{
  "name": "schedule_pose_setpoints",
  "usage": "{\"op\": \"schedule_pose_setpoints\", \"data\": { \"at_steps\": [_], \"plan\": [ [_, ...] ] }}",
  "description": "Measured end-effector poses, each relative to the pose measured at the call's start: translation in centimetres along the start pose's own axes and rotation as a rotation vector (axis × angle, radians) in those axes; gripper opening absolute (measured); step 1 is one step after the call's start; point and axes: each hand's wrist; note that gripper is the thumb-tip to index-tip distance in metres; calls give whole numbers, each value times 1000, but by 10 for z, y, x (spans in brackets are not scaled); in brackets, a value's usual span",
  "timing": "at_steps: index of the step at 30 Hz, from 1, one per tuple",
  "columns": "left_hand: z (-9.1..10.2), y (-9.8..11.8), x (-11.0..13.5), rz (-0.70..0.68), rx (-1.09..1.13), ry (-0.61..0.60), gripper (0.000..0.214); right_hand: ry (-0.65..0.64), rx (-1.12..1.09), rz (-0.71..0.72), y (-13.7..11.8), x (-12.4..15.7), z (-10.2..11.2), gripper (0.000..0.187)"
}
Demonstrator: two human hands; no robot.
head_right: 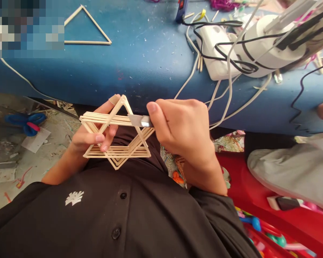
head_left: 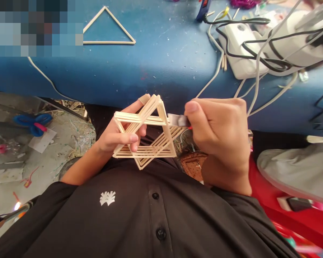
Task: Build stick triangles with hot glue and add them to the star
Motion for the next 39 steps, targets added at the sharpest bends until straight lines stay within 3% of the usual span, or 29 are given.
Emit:
{"op": "schedule_pose_setpoints", "data": {
  "at_steps": [4,11,21,25,30,32,39],
  "plan": [
    [-7,2,4,8,-26,-7,108,-107,161,18,-7,-21,2,59],
    [-21,8,10,10,-47,66,105,-82,188,-28,-15,-21,0,63],
    [-27,8,12,-4,-83,151,105,-26,208,-61,-10,-15,-2,60],
    [-28,10,10,-27,-89,143,100,-59,264,-99,-10,-17,-4,60],
    [-29,11,13,18,-105,159,106,-23,595,-313,15,-32,-4,60],
    [-30,12,14,55,-82,184,108,8,589,-346,25,-35,-1,57],
    [-30,14,7,31,-3,167,105,-18,392,-5,15,-21,4,59]
  ]
}}
Point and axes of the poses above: each hand's wrist, its own x-axis away from the middle knuckle, its own z-axis out of the back of the hand, y = z × x, and after that the axes turned 14 degrees about z, right-handed
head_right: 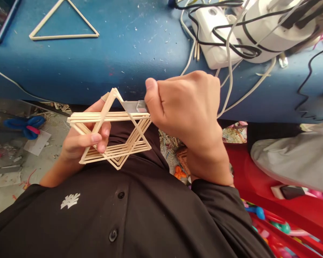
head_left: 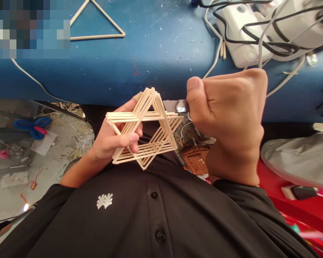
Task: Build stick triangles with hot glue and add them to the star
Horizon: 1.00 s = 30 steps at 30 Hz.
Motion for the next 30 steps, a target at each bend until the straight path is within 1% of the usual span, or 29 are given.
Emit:
{"op": "schedule_pose_setpoints", "data": {
  "at_steps": [2,4,8,11,14,16,20,24,30],
  "plan": [
    [0,0,0,-4,-11,-1,107,-12,21,42,-6,1,1,58],
    [0,-1,1,6,-26,8,106,-27,31,36,-9,-1,2,58],
    [0,-3,2,10,-50,30,105,-125,-19,-71,-10,-6,7,60],
    [1,-3,2,-5,-85,50,105,-218,31,-146,-11,-10,12,61],
    [1,-3,2,-2,-126,68,105,-290,87,-171,-12,-12,15,60],
    [1,-3,2,5,-136,79,105,-289,102,-172,-13,-12,15,60],
    [0,-4,2,0,-138,85,103,-207,133,-167,-14,-10,13,58],
    [-1,-1,3,23,-101,92,103,-204,127,-185,-14,-9,9,56],
    [0,4,-1,59,-64,40,106,-185,135,-94,-8,-8,0,62]
  ]
}}
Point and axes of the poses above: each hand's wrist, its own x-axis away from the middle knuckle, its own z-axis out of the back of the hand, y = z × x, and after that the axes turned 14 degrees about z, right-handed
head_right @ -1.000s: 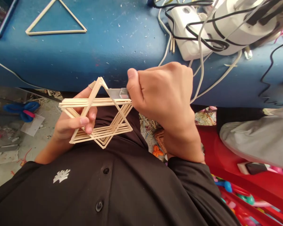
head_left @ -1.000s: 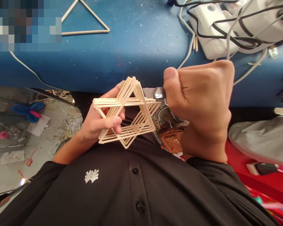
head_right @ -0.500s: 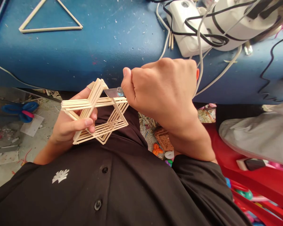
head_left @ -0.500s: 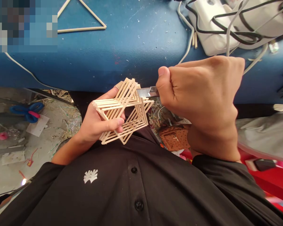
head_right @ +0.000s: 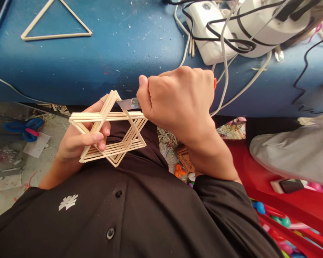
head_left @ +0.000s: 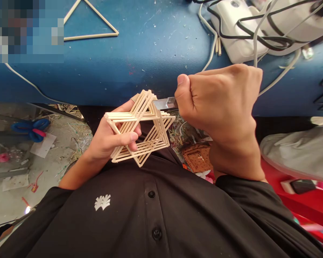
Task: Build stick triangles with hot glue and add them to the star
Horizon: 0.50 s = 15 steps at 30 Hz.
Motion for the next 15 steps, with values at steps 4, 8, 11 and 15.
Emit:
{"op": "schedule_pose_setpoints", "data": {
  "at_steps": [4,8,11,15],
  "plan": [
    [2,0,-2,6,3,-15,103,-83,35,-80,1,-7,3,59],
    [7,1,-6,3,-2,-15,99,-101,-195,-142,1,-14,2,62],
    [12,4,-9,5,-7,-28,100,-21,-319,-119,2,-18,-6,62],
    [21,5,-12,13,-27,-88,100,21,-232,-126,12,-25,-14,61]
  ]
}}
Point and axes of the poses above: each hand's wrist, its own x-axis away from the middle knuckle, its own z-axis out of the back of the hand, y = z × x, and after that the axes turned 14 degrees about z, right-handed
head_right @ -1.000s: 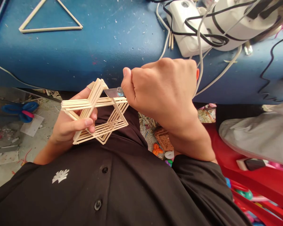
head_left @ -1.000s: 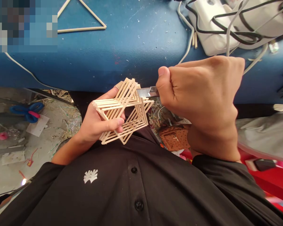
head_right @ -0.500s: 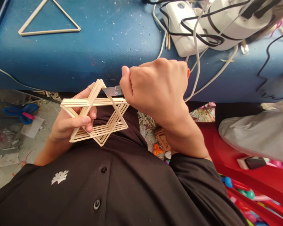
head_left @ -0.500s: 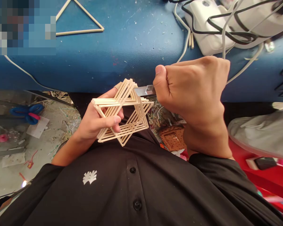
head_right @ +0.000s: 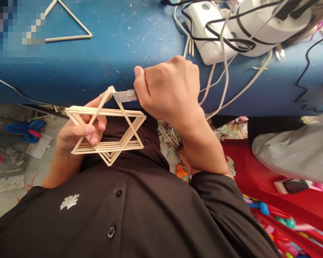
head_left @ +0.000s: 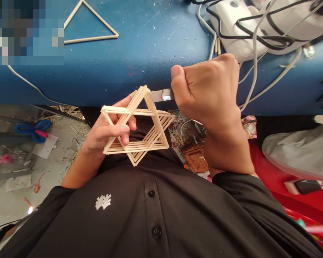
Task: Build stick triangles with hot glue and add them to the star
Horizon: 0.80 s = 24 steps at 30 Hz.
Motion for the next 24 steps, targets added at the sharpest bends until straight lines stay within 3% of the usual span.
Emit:
{"op": "schedule_pose_setpoints", "data": {
  "at_steps": [3,5,8,11,20,24],
  "plan": [
    [3,-4,2,58,-14,-62,98,143,69,-51,13,-1,3,59],
    [3,-7,2,44,9,-38,94,195,42,-16,16,5,7,59],
    [1,-10,2,-29,26,20,94,101,-77,113,9,21,9,61],
    [-2,-11,2,-66,23,1,97,48,-119,196,-5,32,5,59],
    [-4,-14,2,-120,23,-58,101,80,-125,184,-21,30,1,62],
    [-4,-15,3,-100,-2,-16,101,96,-113,168,-20,32,0,64]
  ]
}}
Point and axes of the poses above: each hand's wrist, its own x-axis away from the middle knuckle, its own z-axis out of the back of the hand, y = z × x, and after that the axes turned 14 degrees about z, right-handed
